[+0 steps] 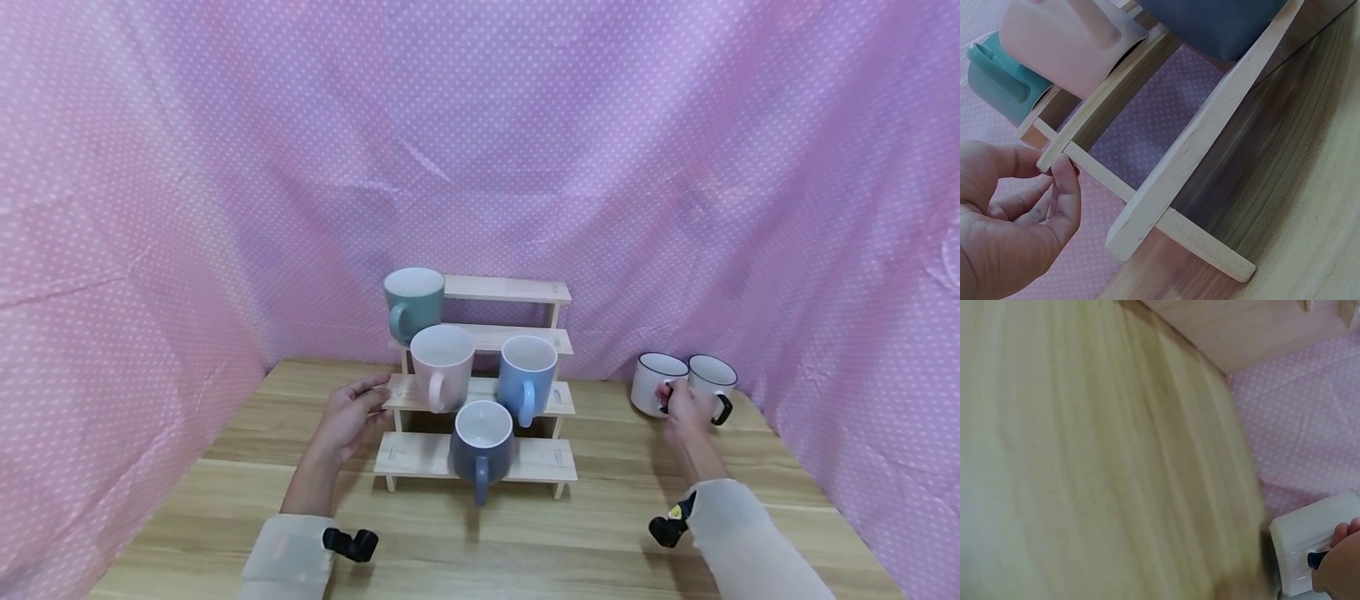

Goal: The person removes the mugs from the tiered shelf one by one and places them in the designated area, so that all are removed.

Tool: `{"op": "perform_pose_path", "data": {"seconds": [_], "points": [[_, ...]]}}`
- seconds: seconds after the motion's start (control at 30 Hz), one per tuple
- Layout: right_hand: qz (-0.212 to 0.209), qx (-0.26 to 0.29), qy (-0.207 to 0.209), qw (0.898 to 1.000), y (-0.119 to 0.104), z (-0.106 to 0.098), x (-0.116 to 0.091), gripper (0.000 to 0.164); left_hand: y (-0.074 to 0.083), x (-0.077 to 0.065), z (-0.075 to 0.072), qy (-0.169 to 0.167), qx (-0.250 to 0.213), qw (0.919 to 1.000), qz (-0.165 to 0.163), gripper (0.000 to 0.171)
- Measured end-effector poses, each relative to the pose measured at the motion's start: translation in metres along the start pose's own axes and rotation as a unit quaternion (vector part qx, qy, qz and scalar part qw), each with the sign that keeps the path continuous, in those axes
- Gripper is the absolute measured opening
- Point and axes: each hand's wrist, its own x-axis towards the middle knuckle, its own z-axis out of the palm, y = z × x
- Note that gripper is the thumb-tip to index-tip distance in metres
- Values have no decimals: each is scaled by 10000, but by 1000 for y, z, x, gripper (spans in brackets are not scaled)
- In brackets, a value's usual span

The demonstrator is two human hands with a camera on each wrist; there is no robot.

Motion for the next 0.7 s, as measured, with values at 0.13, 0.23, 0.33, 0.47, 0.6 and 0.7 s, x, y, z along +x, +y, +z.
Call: {"op": "perform_pose_path", "data": {"seconds": [0.13, 0.23, 0.33, 0.47, 0.6, 0.7], "points": [[30, 211, 8, 9998, 7, -7, 5, 36, 0, 0, 1, 16, 2, 10000, 8, 43], [-69, 192, -79, 9998, 11, -11, 9, 37, -1, 0, 2, 45, 3, 10000, 31, 43], [-95, 166, -138, 9997, 13, -16, 11, 38, -1, 1, 2, 33, -27, 10000, 26, 44], [-137, -219, -277, 9993, 14, -22, 12, 38, -1, 2, 2, 21, -65, 10000, -7, 44], [-222, -1243, -388, 9912, 14, -29, 13, 33, 0, 1, 2, 66, -28, 10000, -39, 44], [-336, -2103, -472, 9759, 14, -33, 15, 26, 1, 1, 2, 81, 7, 9999, -65, 44]]}}
